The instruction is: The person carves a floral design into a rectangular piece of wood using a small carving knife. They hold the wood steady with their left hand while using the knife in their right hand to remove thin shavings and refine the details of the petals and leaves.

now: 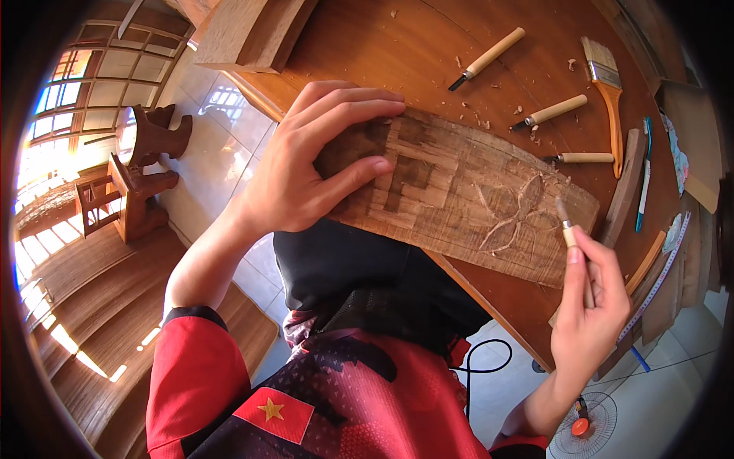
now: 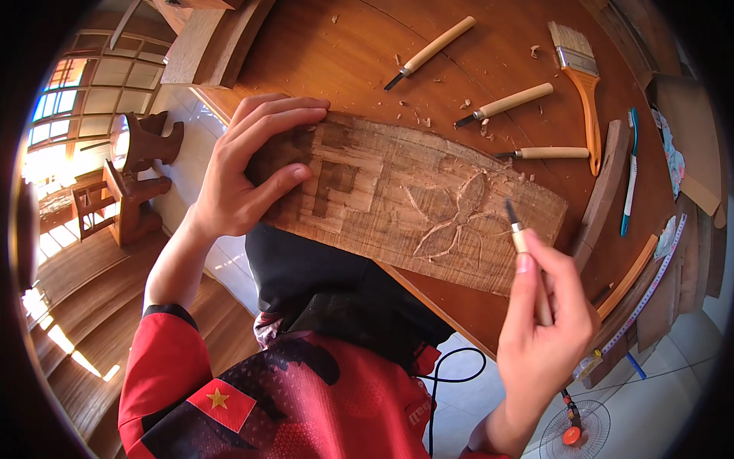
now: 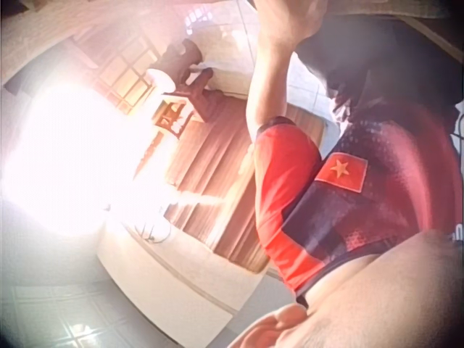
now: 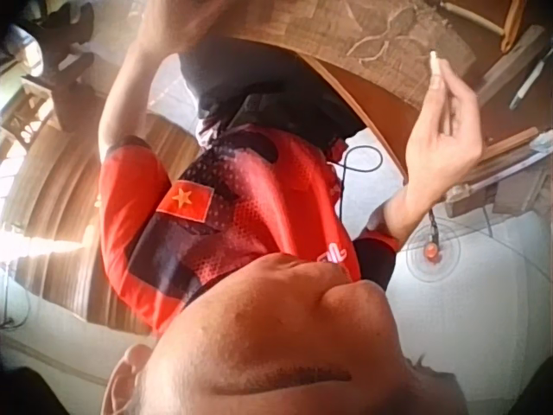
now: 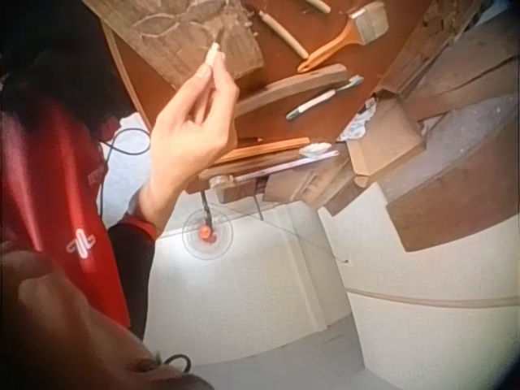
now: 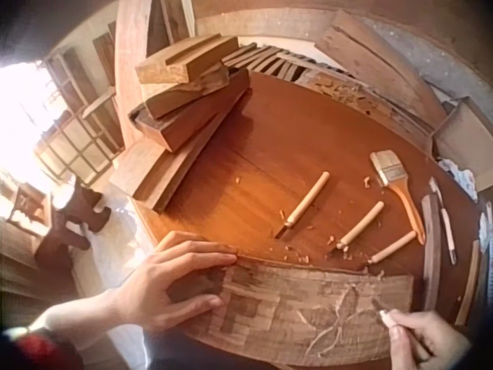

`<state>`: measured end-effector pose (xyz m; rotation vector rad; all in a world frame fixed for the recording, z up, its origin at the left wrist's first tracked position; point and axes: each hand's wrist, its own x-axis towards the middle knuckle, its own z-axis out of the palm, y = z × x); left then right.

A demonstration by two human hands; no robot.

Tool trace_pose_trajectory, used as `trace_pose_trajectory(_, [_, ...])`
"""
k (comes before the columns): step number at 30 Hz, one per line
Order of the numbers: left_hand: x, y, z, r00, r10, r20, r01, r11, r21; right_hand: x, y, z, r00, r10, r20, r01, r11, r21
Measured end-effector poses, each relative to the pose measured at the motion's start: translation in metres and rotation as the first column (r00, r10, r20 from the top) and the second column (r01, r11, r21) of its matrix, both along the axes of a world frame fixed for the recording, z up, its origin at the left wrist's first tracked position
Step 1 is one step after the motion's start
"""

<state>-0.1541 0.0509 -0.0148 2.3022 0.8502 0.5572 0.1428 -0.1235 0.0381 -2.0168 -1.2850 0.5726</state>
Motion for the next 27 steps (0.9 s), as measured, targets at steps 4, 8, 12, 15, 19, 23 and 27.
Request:
trace_pose_trajectory(4, [0.000, 0.000, -0.001, 1.000, 0.007, -0.002, -0.007, 1.000, -0.006, 0.002, -0.002, -0.002, 0.996, 0.017, -0.087, -0.021, 0.999, -0.040])
trace_pose_trajectory(8, [-0.001, 0.001, 0.000, 1.000, -0.002, -0.014, 0.002, 1.000, 0.004, 0.014, -0.002, -0.010, 0.981, 0.032, -0.193, -0.038, 0.999, -0.024])
trace_pose_trajectory(12, [-0.001, 0.001, 0.000, 1.000, -0.001, -0.025, 0.001, 1.000, 0.017, 0.019, -0.001, -0.012, 0.973, 0.025, -0.232, -0.035, 0.998, -0.042])
trace_pose_trajectory(15, [-0.001, 0.002, 0.000, 0.999, -0.007, -0.033, 0.008, 1.000, 0.029, 0.021, -0.003, -0.013, 0.970, 0.012, -0.243, -0.027, 0.998, -0.056])
trace_pose_trajectory(19, [-0.001, 0.002, -0.001, 0.999, -0.014, -0.044, 0.016, 0.999, 0.045, 0.025, -0.003, -0.012, 0.956, -0.035, -0.292, -0.002, 0.992, -0.125])
trace_pose_trajectory(23, [0.001, 0.003, 0.000, 0.999, -0.014, -0.052, 0.016, 0.999, 0.043, 0.026, -0.003, -0.014, 0.951, -0.054, -0.305, 0.017, 0.992, -0.124])
trace_pose_trajectory(27, [-0.001, 0.002, 0.002, 0.997, -0.010, -0.076, 0.013, 0.999, 0.047, 0.021, -0.001, -0.014, 0.947, -0.007, -0.322, -0.021, 0.996, -0.083])
